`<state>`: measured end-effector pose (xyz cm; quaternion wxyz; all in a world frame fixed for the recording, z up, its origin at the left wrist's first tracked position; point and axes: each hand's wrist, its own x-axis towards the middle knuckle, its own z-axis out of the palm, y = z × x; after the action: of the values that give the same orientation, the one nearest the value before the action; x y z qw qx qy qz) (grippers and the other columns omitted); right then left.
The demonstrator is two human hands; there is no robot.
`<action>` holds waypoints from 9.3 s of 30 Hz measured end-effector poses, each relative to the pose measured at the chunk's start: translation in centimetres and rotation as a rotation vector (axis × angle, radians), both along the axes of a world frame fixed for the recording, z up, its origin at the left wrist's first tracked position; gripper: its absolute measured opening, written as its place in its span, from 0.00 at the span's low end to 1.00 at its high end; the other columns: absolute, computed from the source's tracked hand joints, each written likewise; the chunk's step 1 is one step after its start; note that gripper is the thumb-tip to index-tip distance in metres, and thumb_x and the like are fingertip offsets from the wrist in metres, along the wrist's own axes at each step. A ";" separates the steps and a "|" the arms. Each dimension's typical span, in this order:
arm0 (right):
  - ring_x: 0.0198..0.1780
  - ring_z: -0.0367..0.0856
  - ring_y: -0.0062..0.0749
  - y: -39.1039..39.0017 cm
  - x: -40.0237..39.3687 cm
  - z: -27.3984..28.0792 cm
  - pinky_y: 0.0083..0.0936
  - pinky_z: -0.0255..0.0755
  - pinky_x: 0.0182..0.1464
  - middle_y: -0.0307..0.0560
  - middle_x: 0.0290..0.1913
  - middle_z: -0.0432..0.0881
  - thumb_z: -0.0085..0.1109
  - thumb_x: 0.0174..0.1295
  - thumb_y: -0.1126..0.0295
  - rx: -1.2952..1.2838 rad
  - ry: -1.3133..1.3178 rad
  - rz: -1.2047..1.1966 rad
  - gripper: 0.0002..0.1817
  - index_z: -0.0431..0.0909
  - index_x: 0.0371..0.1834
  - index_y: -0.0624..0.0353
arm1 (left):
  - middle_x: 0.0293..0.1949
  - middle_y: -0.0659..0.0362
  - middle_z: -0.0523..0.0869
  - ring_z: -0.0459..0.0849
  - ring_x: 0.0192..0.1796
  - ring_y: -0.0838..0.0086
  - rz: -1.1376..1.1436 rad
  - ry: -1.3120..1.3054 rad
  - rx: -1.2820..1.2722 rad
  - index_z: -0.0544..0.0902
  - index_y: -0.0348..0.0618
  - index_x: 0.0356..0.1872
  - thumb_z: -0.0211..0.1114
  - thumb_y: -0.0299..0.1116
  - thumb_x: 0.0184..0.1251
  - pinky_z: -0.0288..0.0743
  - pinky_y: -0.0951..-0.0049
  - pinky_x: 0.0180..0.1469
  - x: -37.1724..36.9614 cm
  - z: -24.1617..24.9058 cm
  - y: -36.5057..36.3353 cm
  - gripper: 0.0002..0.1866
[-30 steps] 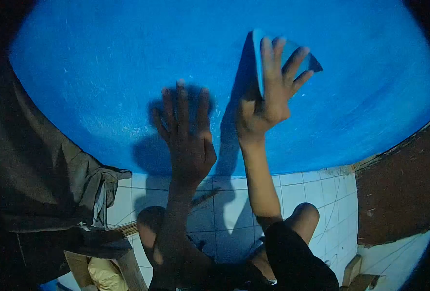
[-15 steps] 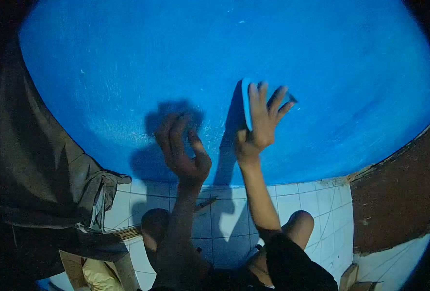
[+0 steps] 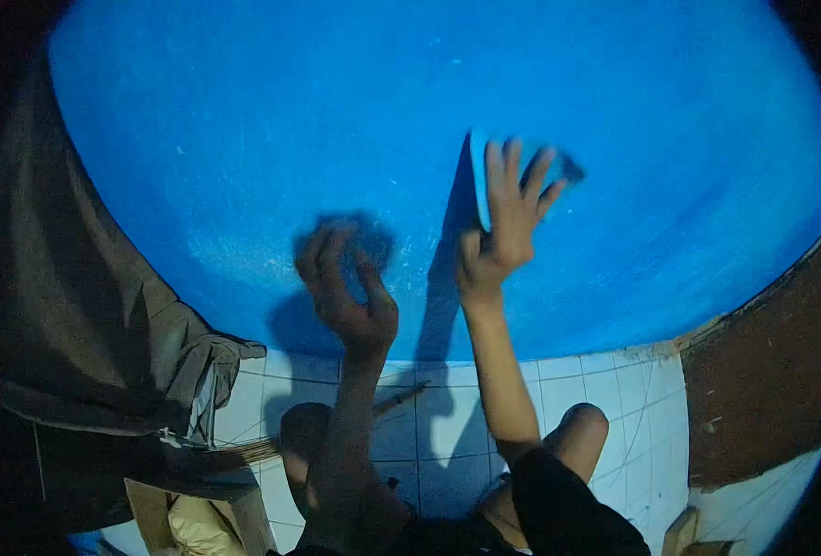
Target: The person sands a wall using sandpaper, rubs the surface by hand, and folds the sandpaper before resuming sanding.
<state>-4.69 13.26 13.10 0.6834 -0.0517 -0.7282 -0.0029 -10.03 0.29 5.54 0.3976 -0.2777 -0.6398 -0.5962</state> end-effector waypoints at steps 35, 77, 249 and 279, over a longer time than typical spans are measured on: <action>0.80 0.60 0.49 -3.3 -1.0 -2.8 0.68 0.35 0.79 0.42 0.74 0.74 0.54 0.47 0.84 0.118 -0.304 -0.018 0.42 0.73 0.73 0.47 | 0.56 0.54 0.79 0.78 0.58 0.66 -0.164 -0.293 0.300 0.77 0.41 0.56 0.58 0.35 0.77 0.70 0.63 0.59 2.1 2.8 -3.7 0.13; 0.80 0.60 0.46 -2.0 0.9 -10.0 0.66 0.29 0.80 0.44 0.71 0.77 0.23 0.79 0.43 0.089 -0.410 -0.004 0.36 0.76 0.70 0.52 | 0.48 0.54 0.82 0.83 0.45 0.67 -0.400 -0.690 0.522 0.77 0.42 0.54 0.56 0.24 0.72 0.75 0.67 0.48 -0.1 0.1 -1.6 0.12; 0.76 0.68 0.49 4.2 8.4 -9.9 0.60 0.51 0.79 0.52 0.68 0.79 0.50 0.58 0.86 -0.134 -0.146 0.011 0.31 0.79 0.67 0.57 | 0.76 0.24 0.26 0.22 0.78 0.28 0.145 -0.121 -0.993 0.39 0.33 0.80 0.52 0.71 0.69 0.28 0.20 0.71 5.0 -0.6 2.8 0.58; 0.83 0.43 0.63 5.5 5.0 -11.5 0.70 0.35 0.77 0.62 0.82 0.53 0.60 0.70 0.59 -0.133 -0.238 -0.258 0.34 0.63 0.79 0.52 | 0.77 0.28 0.24 0.25 0.79 0.30 -0.238 -0.135 -0.748 0.35 0.51 0.83 0.56 0.57 0.77 0.27 0.20 0.69 8.2 -2.2 2.3 0.49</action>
<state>0.36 18.80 1.65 0.5813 -0.1891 -0.7899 -0.0486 -1.85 2.64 3.35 0.1540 -0.4357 -0.8008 -0.3810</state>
